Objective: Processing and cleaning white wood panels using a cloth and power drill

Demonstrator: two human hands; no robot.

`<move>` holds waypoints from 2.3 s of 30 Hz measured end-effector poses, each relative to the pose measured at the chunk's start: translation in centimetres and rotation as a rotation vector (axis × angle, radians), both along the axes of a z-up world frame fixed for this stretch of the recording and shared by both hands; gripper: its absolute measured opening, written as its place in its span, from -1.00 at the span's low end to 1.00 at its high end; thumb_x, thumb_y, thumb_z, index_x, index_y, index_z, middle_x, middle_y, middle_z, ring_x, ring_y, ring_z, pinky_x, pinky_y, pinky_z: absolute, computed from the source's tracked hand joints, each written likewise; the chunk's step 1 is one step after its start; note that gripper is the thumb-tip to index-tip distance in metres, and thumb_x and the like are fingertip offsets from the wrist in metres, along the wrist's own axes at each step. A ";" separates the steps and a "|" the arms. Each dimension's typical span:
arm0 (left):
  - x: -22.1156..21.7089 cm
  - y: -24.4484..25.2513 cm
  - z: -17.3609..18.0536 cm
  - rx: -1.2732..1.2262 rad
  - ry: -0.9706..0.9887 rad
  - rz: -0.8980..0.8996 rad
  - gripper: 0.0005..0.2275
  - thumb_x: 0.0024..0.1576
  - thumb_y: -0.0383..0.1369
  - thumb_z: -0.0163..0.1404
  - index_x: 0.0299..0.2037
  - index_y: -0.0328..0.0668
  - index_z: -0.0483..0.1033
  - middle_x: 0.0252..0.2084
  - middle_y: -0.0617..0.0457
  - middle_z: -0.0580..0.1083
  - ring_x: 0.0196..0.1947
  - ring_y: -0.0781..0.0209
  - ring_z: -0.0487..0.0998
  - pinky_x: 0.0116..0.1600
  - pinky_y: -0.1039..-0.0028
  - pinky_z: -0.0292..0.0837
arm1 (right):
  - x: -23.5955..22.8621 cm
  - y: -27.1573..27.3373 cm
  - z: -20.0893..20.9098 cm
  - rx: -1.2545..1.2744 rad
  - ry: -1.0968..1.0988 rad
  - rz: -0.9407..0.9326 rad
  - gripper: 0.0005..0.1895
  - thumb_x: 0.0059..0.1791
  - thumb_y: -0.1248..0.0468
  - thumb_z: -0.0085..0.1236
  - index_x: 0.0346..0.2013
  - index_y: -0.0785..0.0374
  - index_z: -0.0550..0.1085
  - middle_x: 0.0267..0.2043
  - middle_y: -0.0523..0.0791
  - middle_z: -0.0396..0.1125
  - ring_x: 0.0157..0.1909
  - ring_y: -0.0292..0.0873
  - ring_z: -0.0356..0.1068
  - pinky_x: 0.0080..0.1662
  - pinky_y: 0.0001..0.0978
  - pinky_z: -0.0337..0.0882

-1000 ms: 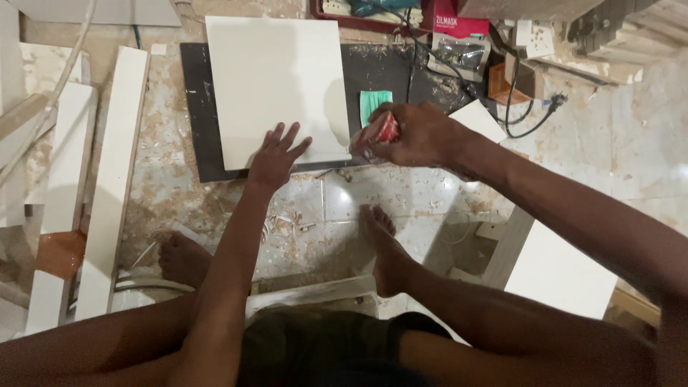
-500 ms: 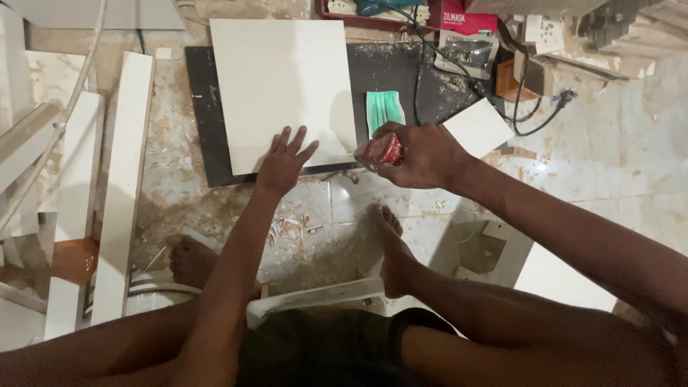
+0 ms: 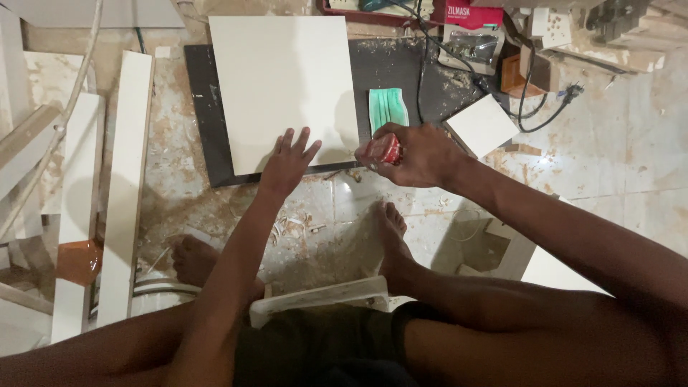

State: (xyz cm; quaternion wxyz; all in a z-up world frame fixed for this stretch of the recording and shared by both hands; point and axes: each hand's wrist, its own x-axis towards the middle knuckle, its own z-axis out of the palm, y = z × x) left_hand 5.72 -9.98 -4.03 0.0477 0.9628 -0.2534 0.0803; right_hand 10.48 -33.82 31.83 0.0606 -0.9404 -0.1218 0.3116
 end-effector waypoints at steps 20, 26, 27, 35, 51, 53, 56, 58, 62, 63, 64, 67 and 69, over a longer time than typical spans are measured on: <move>-1.4 -2.3 2.2 -0.086 0.099 0.219 -0.28 0.00 -0.44 0.28 0.41 0.47 0.42 0.55 0.16 0.28 0.47 -0.18 0.34 0.52 0.00 0.22 | -0.2 -0.8 -1.0 0.073 0.095 -0.069 -0.31 -0.18 -0.14 0.27 0.24 -0.15 0.47 -0.04 0.10 0.57 0.15 0.26 0.51 0.27 0.11 0.44; -1.0 -2.3 1.9 -0.095 0.075 0.224 -0.28 -0.02 -0.46 0.27 0.40 0.46 0.44 0.54 0.15 0.30 0.45 -0.19 0.37 0.49 0.00 0.27 | 0.5 -0.7 -0.5 0.026 0.076 -0.036 -0.30 -0.22 -0.14 0.31 0.23 -0.25 0.49 -0.06 0.07 0.58 0.11 0.24 0.53 0.24 0.06 0.48; -1.2 -2.2 1.8 -0.093 0.083 0.236 -0.28 -0.02 -0.46 0.27 0.40 0.46 0.44 0.54 0.15 0.30 0.45 -0.19 0.37 0.49 0.00 0.27 | 0.4 -0.2 0.3 0.026 0.085 -0.025 -0.30 -0.22 -0.14 0.31 0.23 -0.25 0.49 -0.06 0.07 0.58 0.11 0.24 0.53 0.24 0.06 0.48; -0.9 -1.9 1.2 -0.068 0.103 0.189 -0.27 0.05 -0.44 0.25 0.46 0.48 0.35 0.57 0.11 0.23 0.48 -0.19 0.32 0.52 -0.01 0.23 | 0.8 0.3 5.0 0.092 0.094 -0.023 -0.31 -0.19 -0.06 0.33 0.23 -0.04 0.52 -0.10 0.16 0.58 0.05 0.33 0.56 0.25 0.16 0.45; -1.1 -1.8 1.4 -0.064 0.021 0.155 -0.37 0.11 -0.43 0.22 0.41 0.42 0.42 0.53 0.04 0.31 0.42 -0.22 0.40 0.45 -0.05 0.35 | 0.9 0.0 7.3 0.110 0.000 -0.094 -0.36 -0.21 -0.22 0.35 0.15 -0.21 0.56 -0.08 0.00 0.58 0.11 0.20 0.53 0.26 0.07 0.43; -0.9 -1.6 2.4 -0.095 0.034 0.163 -0.38 0.09 -0.43 0.22 0.40 0.38 0.44 0.51 0.04 0.34 0.41 -0.23 0.41 0.44 -0.05 0.34 | 0.3 -0.3 7.0 0.141 -0.024 -0.089 -0.34 -0.24 -0.19 0.39 0.14 -0.20 0.57 -0.13 0.00 0.59 0.07 0.20 0.55 0.24 0.09 0.45; -0.7 -1.6 2.0 -0.146 0.083 0.155 -0.37 0.09 -0.45 0.20 0.41 0.36 0.44 0.52 0.03 0.31 0.42 -0.26 0.38 0.44 -0.08 0.33 | 0.8 -0.5 6.5 0.120 -0.009 -0.080 -0.32 -0.25 -0.11 0.40 0.16 -0.14 0.57 -0.15 0.08 0.58 0.05 0.23 0.56 0.22 0.08 0.46; -0.8 -1.6 2.1 -0.127 0.076 0.166 -0.37 0.09 -0.45 0.21 0.41 0.37 0.44 0.52 0.05 0.32 0.42 -0.24 0.38 0.44 -0.06 0.33 | 0.9 -0.8 5.6 0.147 -0.015 -0.070 -0.34 -0.24 -0.10 0.40 0.15 -0.11 0.58 -0.15 0.08 0.58 0.04 0.24 0.56 0.21 0.08 0.47; -1.2 -1.7 2.3 -0.106 0.076 0.177 -0.33 0.08 -0.46 0.23 0.43 0.38 0.41 0.54 0.08 0.29 0.44 -0.21 0.37 0.46 -0.04 0.29 | 1.4 -0.6 5.4 0.141 0.001 -0.079 -0.34 -0.20 -0.16 0.35 0.15 -0.07 0.57 -0.14 0.09 0.58 0.06 0.25 0.55 0.22 0.08 0.45; -1.1 -1.6 2.4 -0.105 0.078 0.179 -0.33 0.08 -0.46 0.23 0.43 0.38 0.41 0.54 0.08 0.29 0.44 -0.21 0.37 0.46 -0.04 0.29 | 1.5 -0.8 4.9 0.142 0.004 -0.078 -0.34 -0.20 -0.16 0.35 0.15 -0.07 0.57 -0.14 0.09 0.58 0.06 0.25 0.55 0.22 0.08 0.45; -1.1 -1.6 2.4 -0.117 0.090 0.186 -0.33 0.08 -0.47 0.24 0.43 0.39 0.41 0.55 0.08 0.29 0.45 -0.20 0.36 0.47 -0.03 0.28 | 1.5 -1.0 4.4 0.149 -0.018 -0.059 -0.35 -0.22 -0.14 0.38 0.14 -0.07 0.58 -0.16 0.10 0.58 0.03 0.25 0.56 0.19 0.07 0.47; -1.0 -1.8 3.5 -0.124 0.120 0.199 -0.32 0.08 -0.48 0.24 0.44 0.39 0.41 0.55 0.09 0.28 0.46 -0.18 0.35 0.49 -0.02 0.27 | 1.0 0.0 6.2 0.162 -0.004 -0.051 -0.36 -0.22 -0.06 0.38 0.14 -0.02 0.58 -0.13 0.14 0.57 0.04 0.30 0.55 0.20 0.11 0.46; -1.2 -1.7 3.9 -0.114 0.139 0.203 -0.31 0.08 -0.49 0.24 0.44 0.40 0.40 0.55 0.09 0.28 0.46 -0.17 0.35 0.49 -0.01 0.27 | 0.8 0.6 6.7 0.171 0.033 -0.065 -0.36 -0.20 -0.01 0.34 0.17 0.04 0.57 -0.09 0.18 0.56 0.08 0.34 0.53 0.24 0.16 0.43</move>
